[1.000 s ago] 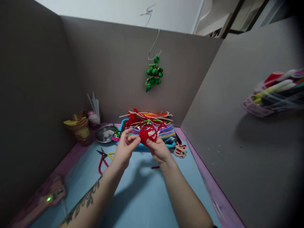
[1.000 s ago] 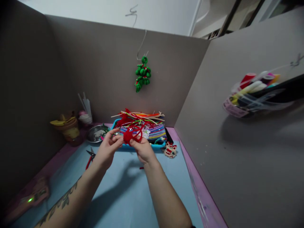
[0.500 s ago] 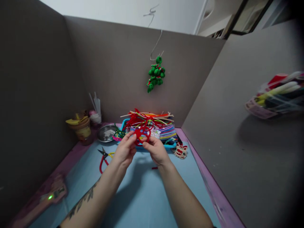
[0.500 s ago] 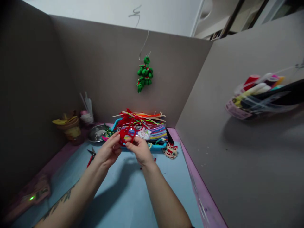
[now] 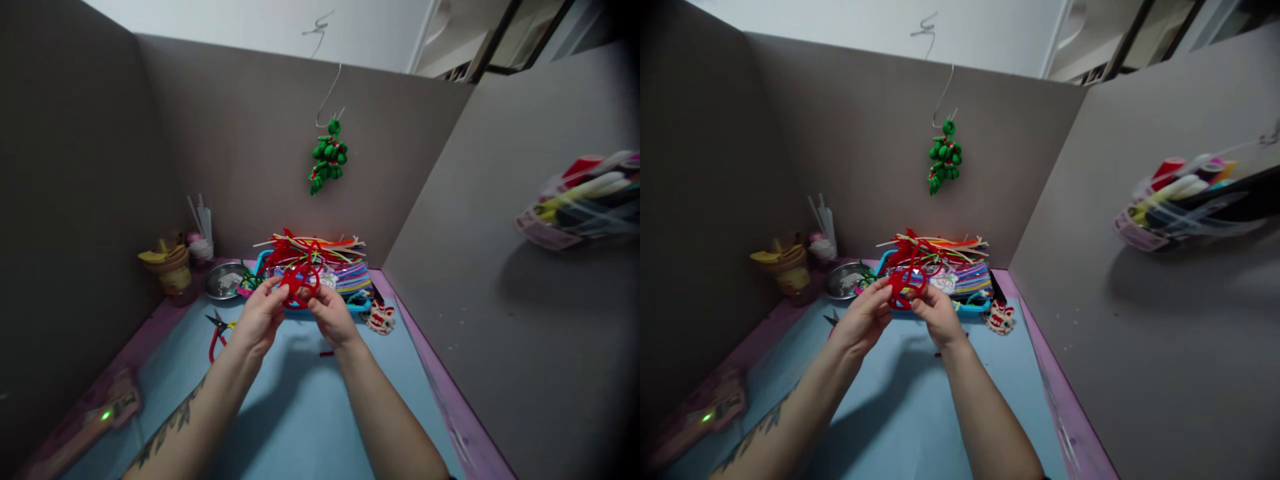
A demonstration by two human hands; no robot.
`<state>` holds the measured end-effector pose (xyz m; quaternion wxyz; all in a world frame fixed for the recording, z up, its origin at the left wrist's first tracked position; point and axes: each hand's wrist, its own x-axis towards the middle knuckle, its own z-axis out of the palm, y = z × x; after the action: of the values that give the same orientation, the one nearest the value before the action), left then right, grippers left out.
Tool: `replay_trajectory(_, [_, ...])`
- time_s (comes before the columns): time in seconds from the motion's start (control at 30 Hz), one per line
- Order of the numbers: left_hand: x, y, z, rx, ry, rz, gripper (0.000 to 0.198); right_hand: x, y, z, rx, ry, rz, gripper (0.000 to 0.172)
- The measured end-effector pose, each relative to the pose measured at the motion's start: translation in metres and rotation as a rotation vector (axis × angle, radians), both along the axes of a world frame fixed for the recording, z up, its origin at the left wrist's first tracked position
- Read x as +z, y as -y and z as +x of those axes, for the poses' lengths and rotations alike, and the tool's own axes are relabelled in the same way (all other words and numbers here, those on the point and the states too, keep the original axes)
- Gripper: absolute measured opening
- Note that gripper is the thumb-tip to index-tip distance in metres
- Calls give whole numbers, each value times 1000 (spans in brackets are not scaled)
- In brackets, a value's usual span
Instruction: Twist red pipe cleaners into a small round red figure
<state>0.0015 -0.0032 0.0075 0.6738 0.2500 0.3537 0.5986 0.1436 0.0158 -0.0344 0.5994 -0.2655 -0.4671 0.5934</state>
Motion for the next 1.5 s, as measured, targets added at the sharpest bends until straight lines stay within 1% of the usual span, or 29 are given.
replay_trajectory(0.07, [1,1,0,8,-44,13,59,4,1,0,8,-86,-64,40])
replay_trajectory(0.17, [3,1,0,-12,-54,31,65,7,1,0,-26,-137,-118,34])
replay_trajectory(0.3, [2,0,-1,-3,-46,30,67,7,1,0,-59,-62,-77,33])
replay_trajectory(0.43, [-1,-3,-4,-6,-34,-25,60,4,1,-2,-36,0,21,37])
replay_trajectory(0.53, [-1,-4,-5,-14,-33,-50,56,3,2,-2,-37,25,55,36])
replay_trajectory(0.63, [1,-4,-4,6,-60,-24,57,4,4,-1,-28,11,38,35])
replay_trajectory(0.77, [3,-4,-2,28,-102,13,61,8,8,-1,13,-29,-4,39])
replay_trajectory(0.87, [2,-3,-2,23,-152,48,63,9,8,-3,-15,-9,-38,34])
replay_trajectory(0.97, [1,-2,-1,33,-199,68,64,8,8,-5,-42,41,-38,27])
replay_trajectory(1.1, [0,-3,0,-3,-195,65,68,7,8,-6,-39,45,-27,27])
replay_trajectory(1.2, [0,-5,-4,-6,-186,51,63,7,9,-5,-24,12,-28,26])
replay_trajectory(1.33, [1,-9,-12,36,-149,-7,54,7,7,-3,21,52,7,34])
replay_trajectory(1.43, [1,-11,-14,42,-103,-39,49,5,6,-5,-1,85,19,29])
replay_trajectory(1.5, [-1,-12,-14,21,-87,-50,46,4,7,-6,-21,73,21,25])
